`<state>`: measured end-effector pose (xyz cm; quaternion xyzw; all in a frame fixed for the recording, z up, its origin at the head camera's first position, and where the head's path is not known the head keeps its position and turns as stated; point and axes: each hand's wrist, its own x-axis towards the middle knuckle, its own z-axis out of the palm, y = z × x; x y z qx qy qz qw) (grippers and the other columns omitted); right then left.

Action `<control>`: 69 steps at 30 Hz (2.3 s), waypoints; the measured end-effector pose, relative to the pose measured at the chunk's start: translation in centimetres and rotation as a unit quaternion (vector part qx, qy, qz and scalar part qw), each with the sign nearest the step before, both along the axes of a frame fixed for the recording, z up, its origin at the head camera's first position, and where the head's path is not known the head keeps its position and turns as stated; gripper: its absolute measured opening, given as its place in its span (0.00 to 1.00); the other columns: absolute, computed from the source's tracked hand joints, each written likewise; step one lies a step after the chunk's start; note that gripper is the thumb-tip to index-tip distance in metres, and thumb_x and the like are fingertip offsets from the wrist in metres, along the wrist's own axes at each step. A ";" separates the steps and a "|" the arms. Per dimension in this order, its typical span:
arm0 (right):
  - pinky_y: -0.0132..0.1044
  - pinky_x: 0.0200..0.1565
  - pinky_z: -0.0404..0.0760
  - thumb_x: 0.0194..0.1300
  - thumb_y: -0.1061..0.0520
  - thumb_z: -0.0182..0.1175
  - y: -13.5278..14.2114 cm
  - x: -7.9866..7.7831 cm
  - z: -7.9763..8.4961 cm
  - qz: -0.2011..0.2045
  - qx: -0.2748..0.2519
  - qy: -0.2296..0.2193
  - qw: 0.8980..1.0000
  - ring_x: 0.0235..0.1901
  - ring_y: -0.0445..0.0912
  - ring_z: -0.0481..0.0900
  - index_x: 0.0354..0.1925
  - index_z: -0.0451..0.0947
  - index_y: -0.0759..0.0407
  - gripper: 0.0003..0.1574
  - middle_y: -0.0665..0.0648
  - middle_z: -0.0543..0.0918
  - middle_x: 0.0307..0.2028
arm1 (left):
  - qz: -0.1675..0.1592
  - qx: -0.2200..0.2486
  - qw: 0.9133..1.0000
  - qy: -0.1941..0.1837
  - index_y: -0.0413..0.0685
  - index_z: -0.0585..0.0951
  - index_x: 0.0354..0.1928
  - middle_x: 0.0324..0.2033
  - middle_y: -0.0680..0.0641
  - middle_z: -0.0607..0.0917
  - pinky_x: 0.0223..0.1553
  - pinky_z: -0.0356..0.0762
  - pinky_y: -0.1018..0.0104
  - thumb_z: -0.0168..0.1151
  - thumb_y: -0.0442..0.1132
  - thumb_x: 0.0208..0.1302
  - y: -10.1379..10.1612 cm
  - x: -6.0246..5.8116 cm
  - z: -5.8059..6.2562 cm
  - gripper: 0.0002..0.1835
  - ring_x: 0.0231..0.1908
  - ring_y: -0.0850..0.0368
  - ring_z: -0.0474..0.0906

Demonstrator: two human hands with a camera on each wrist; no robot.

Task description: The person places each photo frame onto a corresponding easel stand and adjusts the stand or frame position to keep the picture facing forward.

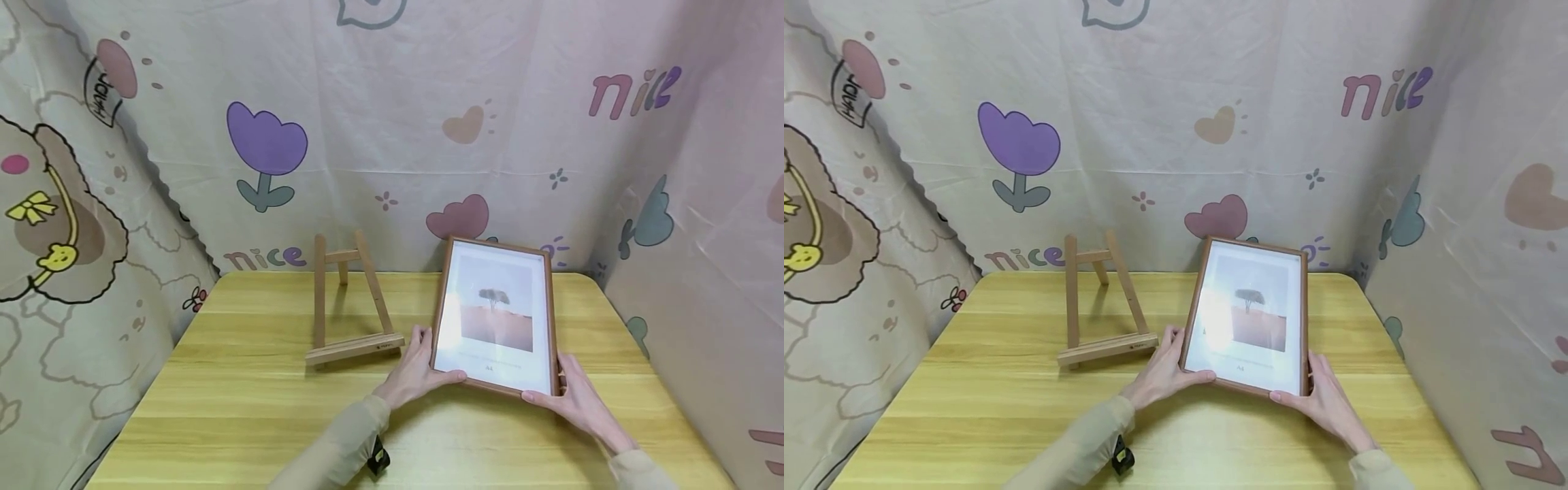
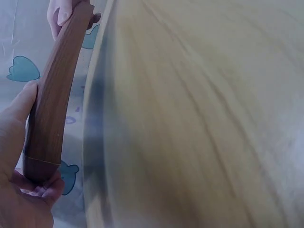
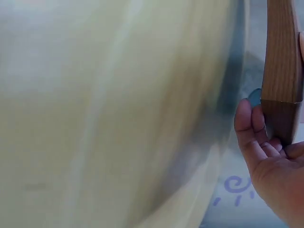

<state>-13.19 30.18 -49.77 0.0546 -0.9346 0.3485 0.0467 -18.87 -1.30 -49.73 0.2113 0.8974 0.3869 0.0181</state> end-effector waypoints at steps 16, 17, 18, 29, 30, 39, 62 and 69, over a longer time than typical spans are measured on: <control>0.30 0.40 0.79 0.46 0.45 0.82 -2.2 -0.7 2.9 0.012 0.006 0.071 0.997 0.44 0.49 0.72 0.76 0.53 0.67 0.71 0.64 0.68 0.52 | -0.008 0.068 0.996 0.054 0.44 0.54 0.78 0.62 0.47 0.63 0.63 0.76 0.55 0.75 0.65 0.51 -3.2 -0.3 2.8 0.61 0.56 0.55 0.71; 0.30 0.39 0.79 0.46 0.44 0.82 -2.4 -0.8 3.1 0.012 0.012 0.082 0.997 0.43 0.49 0.71 0.76 0.53 0.67 0.71 0.64 0.69 0.52 | -0.008 0.070 0.995 0.063 0.45 0.55 0.78 0.61 0.47 0.63 0.62 0.77 0.56 0.75 0.64 0.51 -3.4 -0.4 2.9 0.60 0.55 0.55 0.71; 0.30 0.39 0.78 0.46 0.43 0.82 -2.6 -0.9 3.3 0.012 0.019 0.093 0.995 0.43 0.48 0.70 0.76 0.52 0.67 0.72 0.63 0.69 0.53 | -0.007 0.072 0.995 0.072 0.47 0.56 0.78 0.61 0.47 0.63 0.62 0.78 0.56 0.76 0.63 0.51 -3.7 -0.4 3.1 0.59 0.55 0.56 0.71; 0.37 0.39 0.82 0.42 0.46 0.83 -5.7 -3.1 5.8 0.054 0.037 0.184 0.981 0.40 0.43 0.70 0.77 0.52 0.62 0.75 0.61 0.70 0.51 | 0.037 0.082 0.984 0.156 0.40 0.52 0.79 0.64 0.39 0.62 0.64 0.76 0.49 0.81 0.55 0.48 -6.8 -0.4 4.7 0.64 0.61 0.45 0.71; 0.37 0.39 0.81 0.42 0.46 0.83 -6.2 -3.4 5.9 0.059 0.038 0.191 0.979 0.40 0.44 0.70 0.77 0.52 0.63 0.75 0.61 0.70 0.51 | 0.044 0.083 0.982 0.161 0.40 0.52 0.79 0.64 0.39 0.62 0.65 0.76 0.48 0.81 0.54 0.48 -7.3 -0.4 4.8 0.64 0.61 0.44 0.71; 0.49 0.44 0.82 0.39 0.44 0.84 -10.1 -5.5 7.2 0.088 0.041 0.223 0.970 0.41 0.47 0.73 0.78 0.49 0.64 0.79 0.64 0.71 0.53 | 0.105 0.087 0.968 0.212 0.35 0.58 0.76 0.62 0.36 0.64 0.62 0.76 0.44 0.84 0.49 0.43 -10.6 0.0 5.4 0.62 0.61 0.41 0.68; 0.34 0.30 0.81 0.41 0.42 0.83 -19.7 -10.8 3.8 0.152 0.021 0.254 0.955 0.26 0.43 0.70 0.76 0.48 0.68 0.79 0.63 0.70 0.55 | 0.205 0.090 0.955 0.194 0.37 0.51 0.79 0.67 0.32 0.63 0.65 0.68 0.39 0.82 0.42 0.45 -18.6 0.8 2.5 0.63 0.66 0.38 0.64; 0.33 0.31 0.81 0.43 0.40 0.81 -21.6 -11.4 2.7 0.160 0.022 0.254 0.954 0.25 0.42 0.69 0.77 0.47 0.70 0.79 0.64 0.70 0.56 | 0.233 0.087 0.944 0.215 0.37 0.54 0.78 0.65 0.32 0.64 0.68 0.59 0.78 0.84 0.39 0.41 -19.9 0.8 1.3 0.63 0.65 0.41 0.66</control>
